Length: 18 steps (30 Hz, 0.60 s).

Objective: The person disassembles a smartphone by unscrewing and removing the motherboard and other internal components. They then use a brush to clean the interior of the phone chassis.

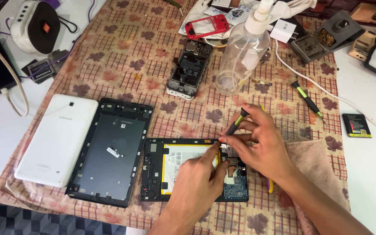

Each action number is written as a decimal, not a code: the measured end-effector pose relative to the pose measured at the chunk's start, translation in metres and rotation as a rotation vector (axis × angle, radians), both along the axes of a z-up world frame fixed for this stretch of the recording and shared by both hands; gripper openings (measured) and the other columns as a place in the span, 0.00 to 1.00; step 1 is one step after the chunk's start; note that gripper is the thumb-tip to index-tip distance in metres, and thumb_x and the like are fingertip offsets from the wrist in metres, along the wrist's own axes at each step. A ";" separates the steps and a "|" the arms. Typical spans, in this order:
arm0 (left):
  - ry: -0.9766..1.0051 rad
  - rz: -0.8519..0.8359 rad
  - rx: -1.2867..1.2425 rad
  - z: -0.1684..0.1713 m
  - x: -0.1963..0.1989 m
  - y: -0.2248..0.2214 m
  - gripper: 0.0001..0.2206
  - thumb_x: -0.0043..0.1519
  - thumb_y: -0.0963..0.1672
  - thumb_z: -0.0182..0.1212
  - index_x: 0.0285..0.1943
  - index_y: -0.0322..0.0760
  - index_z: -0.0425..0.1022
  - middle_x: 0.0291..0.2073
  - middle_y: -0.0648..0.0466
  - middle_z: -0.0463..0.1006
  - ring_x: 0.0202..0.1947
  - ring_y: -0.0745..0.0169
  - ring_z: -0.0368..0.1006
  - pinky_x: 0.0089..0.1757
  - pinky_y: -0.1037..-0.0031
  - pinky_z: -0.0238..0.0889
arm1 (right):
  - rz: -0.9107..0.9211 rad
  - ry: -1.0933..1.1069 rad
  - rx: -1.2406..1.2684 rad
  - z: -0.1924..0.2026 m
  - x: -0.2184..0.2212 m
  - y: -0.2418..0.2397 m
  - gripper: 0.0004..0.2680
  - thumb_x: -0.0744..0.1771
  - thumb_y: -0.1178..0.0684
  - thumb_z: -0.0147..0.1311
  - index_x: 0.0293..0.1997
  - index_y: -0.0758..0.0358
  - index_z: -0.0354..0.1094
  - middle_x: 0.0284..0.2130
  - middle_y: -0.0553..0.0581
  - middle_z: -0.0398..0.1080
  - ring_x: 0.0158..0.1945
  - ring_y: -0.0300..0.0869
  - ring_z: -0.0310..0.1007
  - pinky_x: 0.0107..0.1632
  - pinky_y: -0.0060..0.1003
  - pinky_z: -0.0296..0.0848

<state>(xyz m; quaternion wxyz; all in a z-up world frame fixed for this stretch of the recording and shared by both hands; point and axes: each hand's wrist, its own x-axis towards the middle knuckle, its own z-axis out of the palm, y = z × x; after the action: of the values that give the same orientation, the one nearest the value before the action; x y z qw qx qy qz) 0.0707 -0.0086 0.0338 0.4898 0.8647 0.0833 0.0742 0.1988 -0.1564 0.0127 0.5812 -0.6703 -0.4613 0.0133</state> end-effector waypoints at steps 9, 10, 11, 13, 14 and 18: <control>0.059 -0.005 -0.030 0.004 0.002 0.001 0.21 0.60 0.43 0.62 0.61 0.23 0.70 0.12 0.43 0.74 0.14 0.46 0.74 0.23 0.60 0.66 | -0.080 0.193 -0.062 0.007 -0.003 0.001 0.34 0.63 0.70 0.61 0.73 0.55 0.40 0.47 0.63 0.67 0.52 0.47 0.75 0.52 0.40 0.85; 0.052 -0.006 -0.031 0.005 0.002 0.001 0.22 0.60 0.43 0.62 0.61 0.23 0.69 0.12 0.43 0.74 0.14 0.46 0.74 0.23 0.60 0.66 | -0.089 0.216 -0.070 0.008 -0.003 0.002 0.33 0.64 0.69 0.60 0.73 0.55 0.40 0.48 0.63 0.67 0.52 0.47 0.76 0.50 0.39 0.85; 0.045 -0.008 -0.032 0.007 0.002 0.001 0.22 0.60 0.42 0.62 0.61 0.22 0.69 0.12 0.43 0.74 0.14 0.46 0.74 0.23 0.60 0.66 | -0.099 0.239 -0.079 0.008 -0.003 0.002 0.32 0.64 0.69 0.59 0.74 0.55 0.40 0.48 0.62 0.66 0.51 0.46 0.78 0.48 0.38 0.85; 0.073 -0.010 -0.055 0.012 0.002 0.002 0.21 0.60 0.42 0.62 0.61 0.23 0.70 0.12 0.42 0.73 0.13 0.46 0.74 0.22 0.59 0.65 | -0.065 0.264 -0.063 0.008 -0.003 0.001 0.31 0.66 0.69 0.55 0.75 0.56 0.38 0.49 0.62 0.67 0.53 0.46 0.78 0.50 0.38 0.83; 0.086 -0.010 -0.067 0.014 0.002 0.003 0.21 0.60 0.42 0.62 0.60 0.24 0.70 0.12 0.42 0.73 0.13 0.46 0.73 0.22 0.58 0.64 | -0.019 0.268 -0.039 0.008 -0.003 0.001 0.31 0.67 0.69 0.53 0.75 0.56 0.37 0.50 0.62 0.68 0.55 0.47 0.77 0.53 0.38 0.82; 0.088 -0.060 -0.054 0.022 0.001 0.007 0.22 0.60 0.42 0.61 0.63 0.23 0.67 0.13 0.40 0.73 0.13 0.45 0.73 0.22 0.57 0.62 | -0.040 0.119 -0.057 0.007 -0.002 0.003 0.34 0.63 0.70 0.62 0.73 0.57 0.40 0.46 0.62 0.67 0.50 0.47 0.75 0.49 0.39 0.84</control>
<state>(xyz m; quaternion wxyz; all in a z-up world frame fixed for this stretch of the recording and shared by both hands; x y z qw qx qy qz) 0.0720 -0.0016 0.0554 0.5108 0.8557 0.0808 0.0193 0.1971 -0.1533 0.0200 0.5884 -0.6935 -0.4121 0.0547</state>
